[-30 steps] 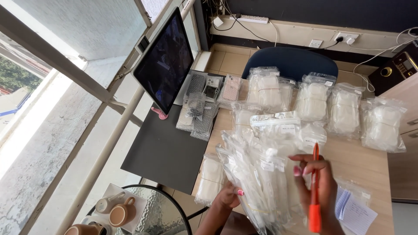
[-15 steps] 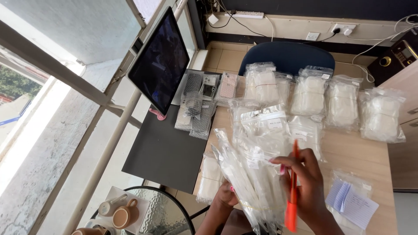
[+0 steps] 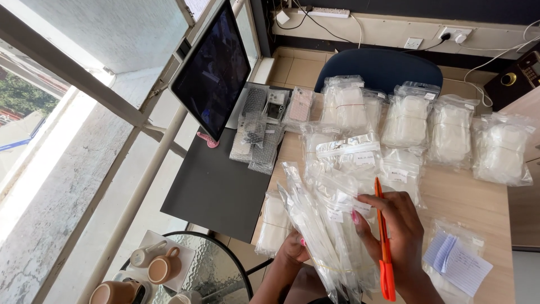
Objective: Counting and recording inventory of phone cases in a notebook.
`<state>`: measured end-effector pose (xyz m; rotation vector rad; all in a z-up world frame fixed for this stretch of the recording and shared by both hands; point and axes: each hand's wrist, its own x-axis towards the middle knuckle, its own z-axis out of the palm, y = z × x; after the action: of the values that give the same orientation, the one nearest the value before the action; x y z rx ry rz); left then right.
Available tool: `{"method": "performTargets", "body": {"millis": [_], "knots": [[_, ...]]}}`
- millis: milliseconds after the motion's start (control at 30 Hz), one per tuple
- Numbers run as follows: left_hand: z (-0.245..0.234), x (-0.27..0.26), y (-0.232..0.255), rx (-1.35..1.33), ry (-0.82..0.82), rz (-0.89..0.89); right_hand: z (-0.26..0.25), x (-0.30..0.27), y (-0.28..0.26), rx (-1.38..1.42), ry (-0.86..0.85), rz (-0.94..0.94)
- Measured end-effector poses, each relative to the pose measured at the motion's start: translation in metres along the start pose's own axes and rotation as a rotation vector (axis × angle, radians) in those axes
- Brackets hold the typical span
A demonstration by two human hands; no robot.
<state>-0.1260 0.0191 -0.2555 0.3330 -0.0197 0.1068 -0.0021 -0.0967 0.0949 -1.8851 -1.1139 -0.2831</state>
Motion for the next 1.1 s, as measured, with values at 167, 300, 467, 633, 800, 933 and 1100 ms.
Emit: {"method": "performTargets", "body": {"millis": [167,300,467,633,800,933,1100], "knots": [[-0.002,0.001,-0.004,-0.017,0.025,0.0,0.004,-0.01,0.009,-0.015,0.004,0.036],[0.011,0.005,0.005,-0.024,0.04,0.009,0.004,-0.017,0.015,0.047,0.027,0.143],[0.069,0.008,0.036,-0.032,0.063,0.048,-0.002,-0.007,0.019,0.104,-0.007,0.168],[0.125,0.014,0.06,0.201,0.169,0.024,-0.005,-0.01,0.046,0.184,0.084,0.214],[0.136,0.014,0.059,0.252,0.304,-0.038,-0.001,-0.014,0.019,0.156,0.53,-0.053],[0.145,0.016,0.063,0.285,0.31,-0.049,0.007,-0.009,-0.008,0.337,0.165,0.16],[0.144,0.013,0.064,0.223,0.355,-0.007,0.035,-0.034,-0.019,0.388,-0.15,0.117]]}}
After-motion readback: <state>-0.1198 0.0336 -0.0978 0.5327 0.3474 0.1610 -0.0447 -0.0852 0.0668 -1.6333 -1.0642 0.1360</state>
